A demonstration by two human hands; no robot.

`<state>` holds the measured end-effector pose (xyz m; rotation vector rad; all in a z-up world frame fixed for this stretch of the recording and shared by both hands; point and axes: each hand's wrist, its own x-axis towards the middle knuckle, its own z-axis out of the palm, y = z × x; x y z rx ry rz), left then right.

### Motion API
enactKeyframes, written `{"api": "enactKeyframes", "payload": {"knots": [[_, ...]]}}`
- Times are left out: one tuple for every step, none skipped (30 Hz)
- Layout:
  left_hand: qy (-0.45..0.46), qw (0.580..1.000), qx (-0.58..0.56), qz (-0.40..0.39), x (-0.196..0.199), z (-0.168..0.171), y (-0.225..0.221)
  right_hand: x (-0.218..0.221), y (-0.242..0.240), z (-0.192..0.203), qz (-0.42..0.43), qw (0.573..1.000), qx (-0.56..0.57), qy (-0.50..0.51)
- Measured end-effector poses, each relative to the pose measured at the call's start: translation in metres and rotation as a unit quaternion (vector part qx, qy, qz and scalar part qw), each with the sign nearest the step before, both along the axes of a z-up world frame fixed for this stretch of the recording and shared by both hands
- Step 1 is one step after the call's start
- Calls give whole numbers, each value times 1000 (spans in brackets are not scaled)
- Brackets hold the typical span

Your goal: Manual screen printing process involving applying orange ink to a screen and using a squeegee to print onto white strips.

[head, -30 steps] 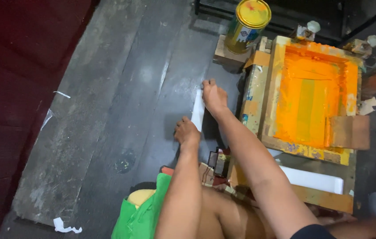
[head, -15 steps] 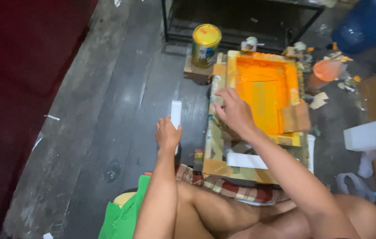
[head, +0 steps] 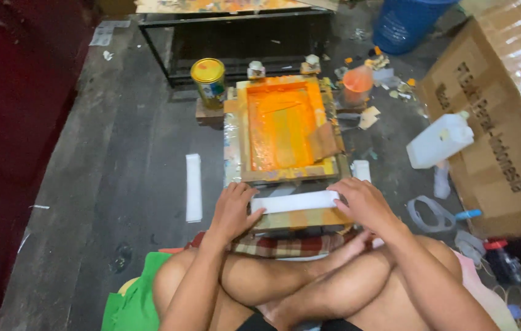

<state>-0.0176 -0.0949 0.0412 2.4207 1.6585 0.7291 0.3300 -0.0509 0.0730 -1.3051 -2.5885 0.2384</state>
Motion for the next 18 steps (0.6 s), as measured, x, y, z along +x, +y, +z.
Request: {"api": "enactKeyframes", "payload": {"knots": [[4, 1000, -2, -4, 3, -7, -3, 11, -1, -6, -4, 1000, -2, 4], [6, 1000, -13, -6, 5, -14, -6, 21, -3, -12, -39, 998, -35, 25], [9, 1000, -23, -7, 5, -20, -7, 29, -3, -18, -73, 994, -66, 47], [13, 1000, -24, -12, 7, -16, -9, 29, -6, -16, -77, 993, -67, 51], [29, 998, -48, -4, 8, -12, -9, 28, -6, -14, -80, 992, -77, 61], [44, 996, -72, 3, 8, -8, -9, 26, -6, -12, -82, 990, -86, 71], [47, 996, -72, 3, 10, -5, -10, 21, -5, -11, -83, 990, -87, 74], [48, 996, -80, 7, 12, -2, -10, 15, -3, -9, -77, 991, -94, 58], [50, 995, -90, 11, 12, 0, -10, 8, -2, -8, -73, 991, -101, 42], [53, 994, -91, 10, 12, 1, -9, 5, 0, -9, -74, 991, -103, 45], [54, 993, -102, 14, 12, 1, -10, 1, 1, -11, -63, 992, -102, 31], [55, 992, -113, 17, 11, 0, -10, -4, 2, -13, -51, 993, -102, 17], [57, 991, -116, 17, 10, -3, -9, -4, 5, -16, -52, 993, -105, 18], [54, 991, -122, 17, 9, -6, -9, -6, 9, -20, -60, 991, -121, -6], [50, 991, -126, 17, 8, -8, -7, -7, 13, -23, -68, 988, -136, -31], [50, 990, -128, 17, 7, -10, -7, -6, 13, -25, -67, 988, -138, -31], [45, 991, -127, 14, 6, -12, -6, -5, 15, -26, -76, 986, -147, -30], [39, 991, -127, 12, 5, -13, -5, -5, 16, -26, -84, 984, -156, -30]]}}
